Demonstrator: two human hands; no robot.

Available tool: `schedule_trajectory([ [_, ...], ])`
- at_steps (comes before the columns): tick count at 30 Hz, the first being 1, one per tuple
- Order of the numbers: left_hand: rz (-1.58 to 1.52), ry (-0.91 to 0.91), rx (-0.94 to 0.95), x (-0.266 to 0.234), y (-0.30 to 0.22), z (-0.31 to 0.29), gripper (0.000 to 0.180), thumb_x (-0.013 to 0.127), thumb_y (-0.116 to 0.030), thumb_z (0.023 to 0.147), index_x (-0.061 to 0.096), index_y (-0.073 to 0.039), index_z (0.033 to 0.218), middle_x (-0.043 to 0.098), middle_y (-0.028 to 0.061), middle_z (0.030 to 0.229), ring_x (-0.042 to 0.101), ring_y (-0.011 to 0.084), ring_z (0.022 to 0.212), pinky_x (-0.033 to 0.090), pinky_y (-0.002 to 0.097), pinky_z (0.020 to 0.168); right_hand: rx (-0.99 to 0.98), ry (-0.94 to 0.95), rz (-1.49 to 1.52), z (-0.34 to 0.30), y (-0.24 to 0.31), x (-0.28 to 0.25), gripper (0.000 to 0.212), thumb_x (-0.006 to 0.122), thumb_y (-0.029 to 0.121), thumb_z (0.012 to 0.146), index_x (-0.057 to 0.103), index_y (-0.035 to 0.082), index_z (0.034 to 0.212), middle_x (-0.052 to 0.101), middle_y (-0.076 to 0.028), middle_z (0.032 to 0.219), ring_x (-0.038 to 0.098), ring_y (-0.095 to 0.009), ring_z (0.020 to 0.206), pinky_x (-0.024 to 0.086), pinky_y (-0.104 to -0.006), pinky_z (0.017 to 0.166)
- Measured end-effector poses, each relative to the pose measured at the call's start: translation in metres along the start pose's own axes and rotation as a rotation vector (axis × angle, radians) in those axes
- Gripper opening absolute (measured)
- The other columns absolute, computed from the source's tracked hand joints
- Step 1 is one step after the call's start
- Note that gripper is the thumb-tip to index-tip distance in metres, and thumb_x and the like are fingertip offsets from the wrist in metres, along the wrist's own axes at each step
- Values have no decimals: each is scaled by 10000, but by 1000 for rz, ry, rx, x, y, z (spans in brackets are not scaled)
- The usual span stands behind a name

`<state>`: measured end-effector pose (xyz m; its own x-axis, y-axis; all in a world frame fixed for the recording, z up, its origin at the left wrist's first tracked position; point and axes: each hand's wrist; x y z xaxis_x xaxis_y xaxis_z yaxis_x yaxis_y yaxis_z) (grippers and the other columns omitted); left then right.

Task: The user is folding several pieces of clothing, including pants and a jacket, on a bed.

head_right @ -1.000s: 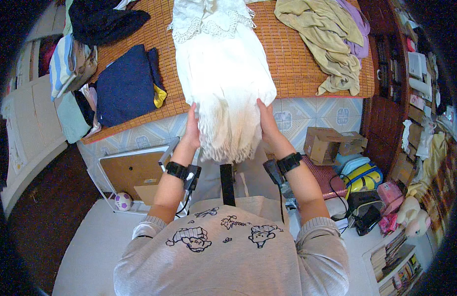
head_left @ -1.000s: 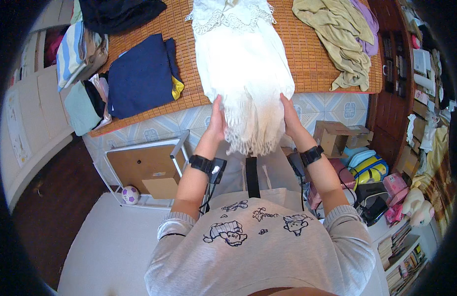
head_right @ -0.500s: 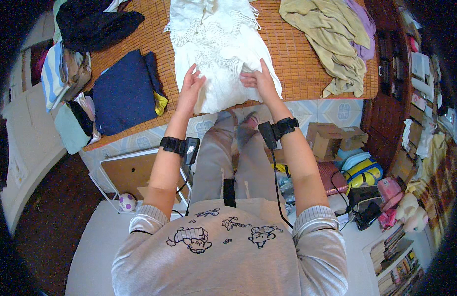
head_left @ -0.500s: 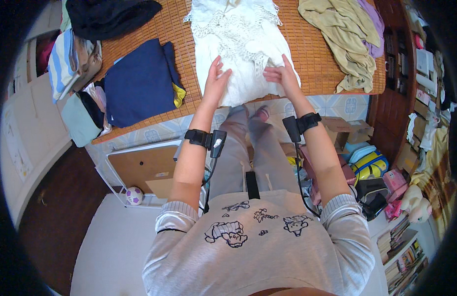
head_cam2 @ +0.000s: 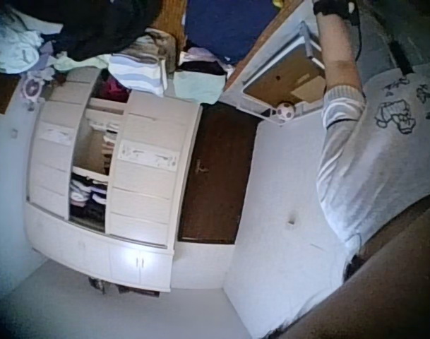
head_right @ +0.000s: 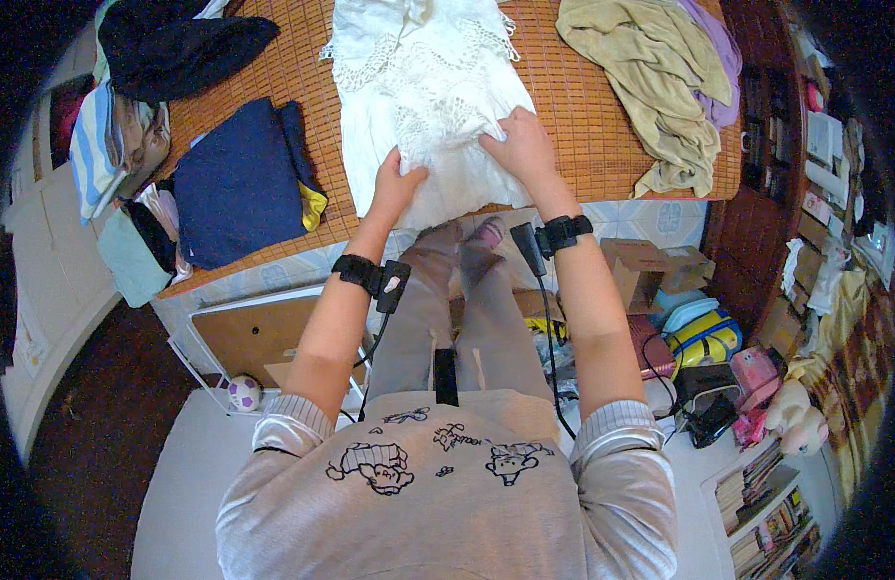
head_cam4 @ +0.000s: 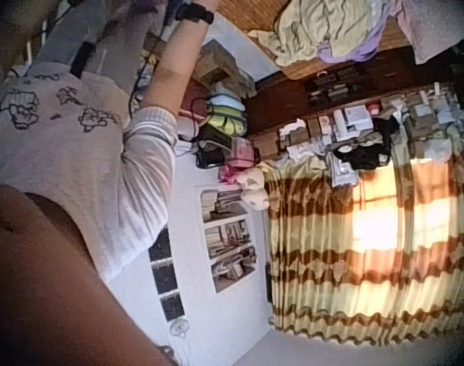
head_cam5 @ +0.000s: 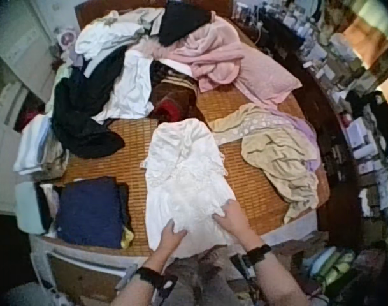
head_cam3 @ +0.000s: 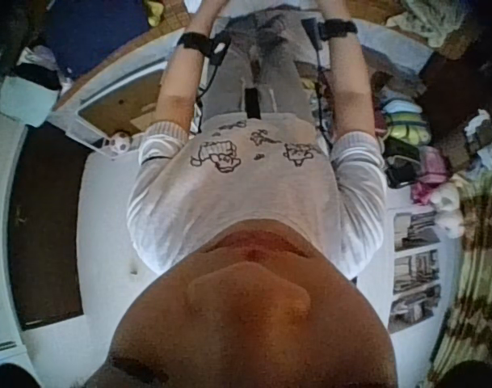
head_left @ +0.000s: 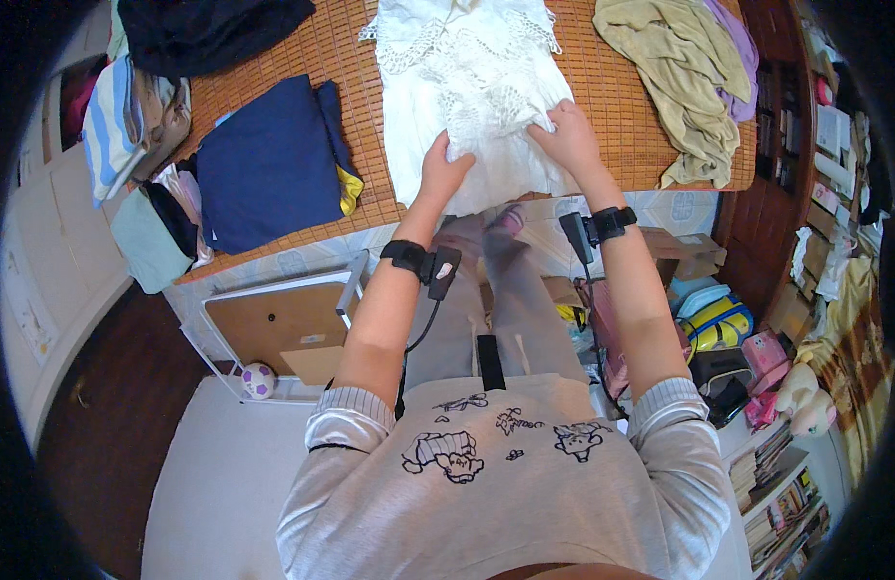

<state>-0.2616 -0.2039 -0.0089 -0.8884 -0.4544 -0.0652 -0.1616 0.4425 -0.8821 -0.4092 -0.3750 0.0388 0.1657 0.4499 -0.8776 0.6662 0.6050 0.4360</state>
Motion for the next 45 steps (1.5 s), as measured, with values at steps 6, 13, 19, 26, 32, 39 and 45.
schedule_trajectory([
  [6,-981,-153,-180,-20,-55,-4,437,542,52,667,475,-5,1094,572,104,978,540,206,928,437,305,782,351,-156,1076,1,-27,13,285,554,209,740,590,-24,901,606,-147,822,570,-221,786,435,-318,712],
  [13,-239,-369,-164,-49,9,47,498,629,-147,768,414,35,1178,532,99,1007,503,184,896,407,271,785,400,108,522,17,-32,38,433,490,297,805,506,-36,1082,586,-227,983,565,-324,919,425,-365,807],
  [19,391,-559,-28,-50,20,14,829,726,-405,642,335,23,1234,402,208,1129,341,325,1088,284,405,913,423,191,322,12,-9,33,518,500,374,798,445,-1,1150,548,-253,1024,520,-395,951,396,-424,856],
  [26,696,-488,-33,-49,23,-22,1028,737,-505,556,234,14,1286,354,262,1238,337,370,1142,260,428,957,390,-253,240,-22,-18,28,737,700,436,647,416,12,1179,528,-174,1090,517,-316,978,419,-374,829],
  [32,-80,-52,-270,-32,0,-15,449,639,-217,679,540,71,1009,606,138,897,570,204,765,443,273,680,478,129,863,-36,-22,34,565,706,279,681,490,3,1123,574,-119,1025,548,-210,917,431,-304,795],
  [39,-319,-148,-513,-27,-15,-116,338,572,-204,692,574,39,926,596,99,831,577,188,726,458,290,651,683,413,1142,-115,-5,-6,449,638,182,740,510,-19,1120,598,-109,994,576,-183,869,449,-289,764],
  [45,-404,-62,-705,-22,-5,-179,679,585,-85,704,264,-5,1296,457,176,1167,477,246,1046,422,336,843,906,502,1193,-180,1,-25,626,628,165,750,333,-45,1261,488,-160,1173,521,-219,1007,414,-286,848],
])
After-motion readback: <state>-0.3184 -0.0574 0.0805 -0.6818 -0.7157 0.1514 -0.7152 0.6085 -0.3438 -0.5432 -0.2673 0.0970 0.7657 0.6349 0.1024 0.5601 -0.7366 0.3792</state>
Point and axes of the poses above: each hand's wrist, its own z-axis towards the middle knuckle, its own x-axis out of the palm, y = z × x
